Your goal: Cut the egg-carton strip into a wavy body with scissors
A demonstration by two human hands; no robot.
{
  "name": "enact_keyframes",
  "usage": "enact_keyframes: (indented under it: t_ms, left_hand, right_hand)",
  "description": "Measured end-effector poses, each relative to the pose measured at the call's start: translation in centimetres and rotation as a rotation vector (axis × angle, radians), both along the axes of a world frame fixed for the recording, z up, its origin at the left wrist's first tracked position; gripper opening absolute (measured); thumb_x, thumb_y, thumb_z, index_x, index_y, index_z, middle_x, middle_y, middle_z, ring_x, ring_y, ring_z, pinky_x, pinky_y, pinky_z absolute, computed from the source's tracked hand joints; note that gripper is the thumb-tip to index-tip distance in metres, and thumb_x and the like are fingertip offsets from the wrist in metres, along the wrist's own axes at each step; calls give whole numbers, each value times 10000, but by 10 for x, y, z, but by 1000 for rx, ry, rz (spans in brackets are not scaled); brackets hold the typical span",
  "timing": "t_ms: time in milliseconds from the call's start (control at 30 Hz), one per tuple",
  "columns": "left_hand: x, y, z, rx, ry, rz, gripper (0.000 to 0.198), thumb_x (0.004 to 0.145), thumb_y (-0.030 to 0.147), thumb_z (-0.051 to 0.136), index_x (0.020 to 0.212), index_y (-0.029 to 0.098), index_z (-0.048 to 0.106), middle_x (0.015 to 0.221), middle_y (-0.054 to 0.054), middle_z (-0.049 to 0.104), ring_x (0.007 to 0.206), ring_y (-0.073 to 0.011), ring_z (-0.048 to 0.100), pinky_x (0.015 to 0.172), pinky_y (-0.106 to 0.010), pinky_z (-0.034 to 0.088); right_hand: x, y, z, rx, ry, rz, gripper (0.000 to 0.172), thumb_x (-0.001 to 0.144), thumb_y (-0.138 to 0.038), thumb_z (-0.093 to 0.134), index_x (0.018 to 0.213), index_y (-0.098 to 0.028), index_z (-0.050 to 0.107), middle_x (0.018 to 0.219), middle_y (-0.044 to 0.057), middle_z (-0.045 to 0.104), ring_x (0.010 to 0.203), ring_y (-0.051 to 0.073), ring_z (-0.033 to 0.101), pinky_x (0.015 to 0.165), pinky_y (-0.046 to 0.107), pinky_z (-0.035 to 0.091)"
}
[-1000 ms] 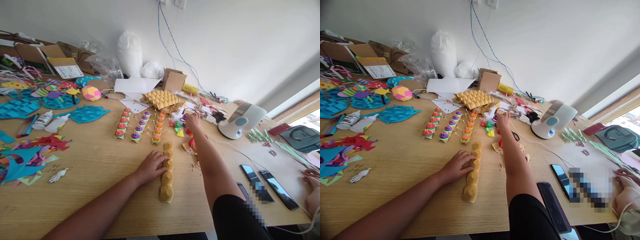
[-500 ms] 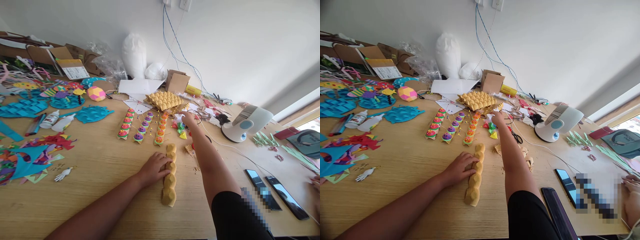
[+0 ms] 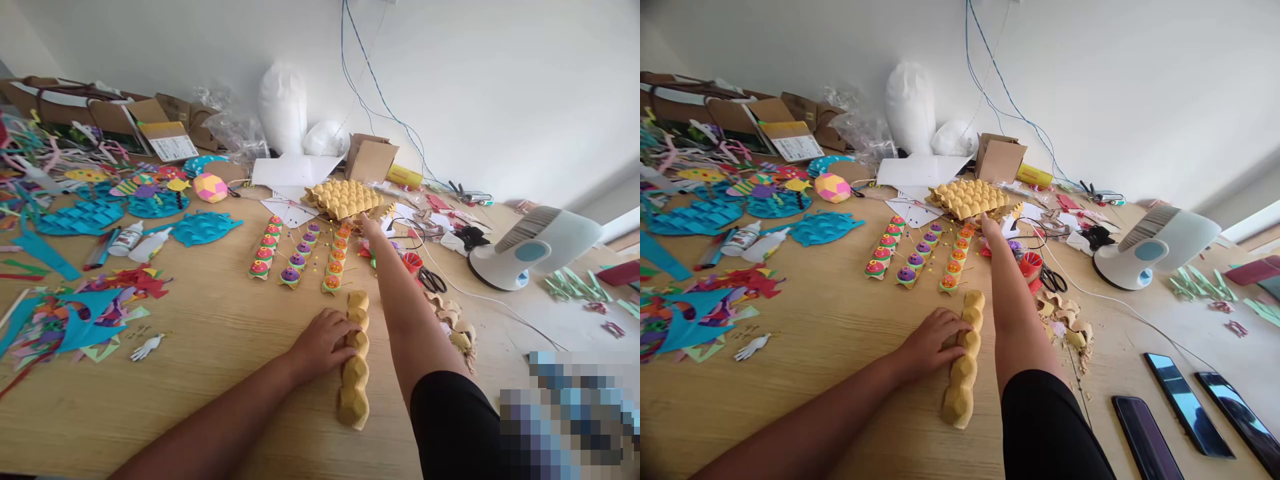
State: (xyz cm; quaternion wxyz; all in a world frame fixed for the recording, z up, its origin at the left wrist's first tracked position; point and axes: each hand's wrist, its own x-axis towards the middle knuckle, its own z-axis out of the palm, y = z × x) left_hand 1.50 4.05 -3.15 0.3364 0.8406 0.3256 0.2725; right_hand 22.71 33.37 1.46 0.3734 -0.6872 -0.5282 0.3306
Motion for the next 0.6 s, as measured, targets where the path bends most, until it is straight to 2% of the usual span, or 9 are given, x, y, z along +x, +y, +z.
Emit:
enact_keyframes:
  t_ms: [133, 300, 433, 600]
  left_hand:
    - [-1, 0, 1, -3, -2, 2, 388, 914, 418, 692, 1272, 273, 658, 1148, -69, 635, 1140, -269, 514, 1021, -423, 432]
    - [-2, -1, 0, 7, 9, -4, 395, 928, 427, 671, 1288, 265, 649, 1184, -76, 632, 1149, -271, 515, 1028, -432, 429]
    - [-2, 0, -3, 19, 6, -7, 402, 935, 442, 660, 1293, 262, 647, 1198, -78, 636, 1158, -271, 518, 1035, -432, 428]
    - [-1, 0, -5, 36, 12, -10, 401, 937, 443, 656, 1292, 258, 647, 1202, -80, 641, 1157, -278, 524, 1036, -440, 427]
  right_hand:
    - [3, -1, 2, 64, 103, -13, 545, 964, -591, 402, 944, -206, 786, 1242, 120, 715, 1116, 277, 658, 987, 422, 517]
    - [18, -8, 18, 146, 182, -20, 597, 959, -656, 362, 987, -221, 771, 1282, 92, 703, 1113, 233, 660, 967, 373, 531]
    - [40, -19, 33, 187, 178, -13, 639, 945, -709, 342, 1057, -232, 752, 1334, 78, 684, 1129, 224, 655, 966, 373, 520]
    - [58, -36, 42, 156, 89, 29, 671, 981, -674, 276, 1062, -203, 747, 1326, 104, 695, 1115, 247, 674, 954, 384, 519]
